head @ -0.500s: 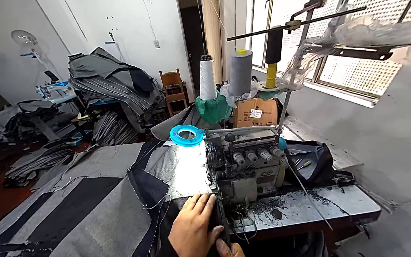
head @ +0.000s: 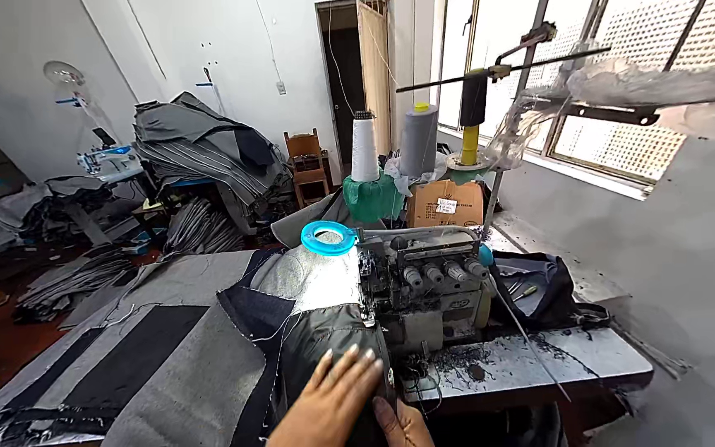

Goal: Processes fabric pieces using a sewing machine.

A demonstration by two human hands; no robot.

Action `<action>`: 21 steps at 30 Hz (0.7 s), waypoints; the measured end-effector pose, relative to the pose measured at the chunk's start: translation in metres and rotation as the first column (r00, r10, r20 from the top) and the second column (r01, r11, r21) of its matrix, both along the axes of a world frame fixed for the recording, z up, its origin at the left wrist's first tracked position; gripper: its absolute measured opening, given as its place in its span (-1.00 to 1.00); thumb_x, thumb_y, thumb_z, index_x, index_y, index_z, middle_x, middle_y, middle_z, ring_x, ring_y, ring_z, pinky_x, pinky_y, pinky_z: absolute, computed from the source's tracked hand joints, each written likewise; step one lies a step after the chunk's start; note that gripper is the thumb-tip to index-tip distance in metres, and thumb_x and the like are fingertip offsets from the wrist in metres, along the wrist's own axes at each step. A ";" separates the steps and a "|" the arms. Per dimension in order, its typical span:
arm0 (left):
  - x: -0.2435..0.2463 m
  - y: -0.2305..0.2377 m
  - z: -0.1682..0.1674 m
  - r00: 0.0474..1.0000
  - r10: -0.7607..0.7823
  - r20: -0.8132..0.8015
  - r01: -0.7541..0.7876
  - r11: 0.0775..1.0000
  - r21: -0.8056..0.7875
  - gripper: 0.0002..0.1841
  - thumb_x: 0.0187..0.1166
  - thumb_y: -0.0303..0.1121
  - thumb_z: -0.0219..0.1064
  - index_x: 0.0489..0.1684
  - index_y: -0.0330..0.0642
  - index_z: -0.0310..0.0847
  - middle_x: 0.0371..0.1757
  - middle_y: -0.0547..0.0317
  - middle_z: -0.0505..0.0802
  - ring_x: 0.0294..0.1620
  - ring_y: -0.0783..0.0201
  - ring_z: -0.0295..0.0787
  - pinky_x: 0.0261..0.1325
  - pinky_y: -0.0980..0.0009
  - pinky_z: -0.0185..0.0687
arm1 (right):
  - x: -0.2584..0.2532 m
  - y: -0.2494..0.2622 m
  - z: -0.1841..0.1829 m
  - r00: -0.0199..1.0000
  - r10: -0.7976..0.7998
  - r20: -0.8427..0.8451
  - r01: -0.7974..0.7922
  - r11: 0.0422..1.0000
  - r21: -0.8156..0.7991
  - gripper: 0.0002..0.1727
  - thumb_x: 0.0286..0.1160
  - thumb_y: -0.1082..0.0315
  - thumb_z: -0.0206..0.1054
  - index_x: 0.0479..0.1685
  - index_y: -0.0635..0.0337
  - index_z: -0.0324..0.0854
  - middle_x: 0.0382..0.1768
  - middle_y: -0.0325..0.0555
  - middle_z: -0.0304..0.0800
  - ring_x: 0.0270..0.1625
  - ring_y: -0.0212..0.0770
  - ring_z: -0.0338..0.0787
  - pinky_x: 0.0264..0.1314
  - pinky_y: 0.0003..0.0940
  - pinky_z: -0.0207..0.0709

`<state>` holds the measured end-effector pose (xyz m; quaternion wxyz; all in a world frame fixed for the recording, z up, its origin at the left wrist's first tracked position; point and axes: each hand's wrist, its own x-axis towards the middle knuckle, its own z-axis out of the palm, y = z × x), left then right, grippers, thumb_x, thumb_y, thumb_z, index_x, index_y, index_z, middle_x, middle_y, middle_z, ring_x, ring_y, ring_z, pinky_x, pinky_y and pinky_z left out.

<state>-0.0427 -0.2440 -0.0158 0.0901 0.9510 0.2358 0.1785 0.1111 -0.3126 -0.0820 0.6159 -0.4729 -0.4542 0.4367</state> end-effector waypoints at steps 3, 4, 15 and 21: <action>-0.015 -0.007 -0.036 1.000 0.022 -0.001 -0.020 0.935 0.354 -0.31 0.37 -0.22 0.48 0.61 -0.12 0.49 0.59 0.08 0.68 0.70 -0.05 0.46 0.67 -0.22 0.25 | -0.010 -0.004 0.000 0.977 -0.117 0.177 0.115 0.993 0.024 -0.68 0.69 0.44 0.14 -0.29 0.52 0.73 -0.48 -0.04 0.79 -0.33 -0.46 0.79 -0.08 -0.45 0.66; -0.017 0.004 -0.043 0.999 0.023 0.040 -0.039 0.878 0.478 -0.51 0.51 -0.39 0.29 0.50 -0.03 0.57 0.50 0.18 0.76 0.66 0.09 0.52 0.68 -0.06 0.29 | -0.015 -0.002 0.001 0.969 -0.154 0.195 0.150 0.988 0.031 -0.66 0.69 0.43 0.14 -0.36 0.51 0.70 -0.56 -0.07 0.72 -0.40 -0.48 0.72 -0.16 -0.48 0.61; -0.009 0.068 -0.010 0.977 -0.215 -0.011 0.199 0.882 0.428 -0.62 0.35 -0.71 0.18 -0.01 -0.13 0.79 0.10 0.16 0.94 0.33 0.15 0.84 0.51 0.17 0.62 | -0.020 0.044 0.006 0.980 -0.189 -0.065 0.185 0.980 -0.072 -0.57 0.78 0.41 -0.04 -0.50 0.32 0.60 -0.70 -0.17 0.72 -0.64 -0.35 0.77 -0.44 -0.38 0.75; 0.007 0.092 -0.006 0.986 -0.165 0.004 0.155 0.938 0.309 -0.65 0.31 -0.79 0.21 -0.14 -0.23 0.82 0.01 0.05 0.96 0.22 0.10 0.90 0.50 0.07 0.63 | -0.013 0.059 0.012 0.979 -0.093 -0.180 0.068 0.987 -0.142 -0.45 0.91 0.32 -0.23 -0.52 0.27 0.52 -0.69 -0.08 0.78 -0.68 -0.24 0.80 -0.53 -0.36 0.76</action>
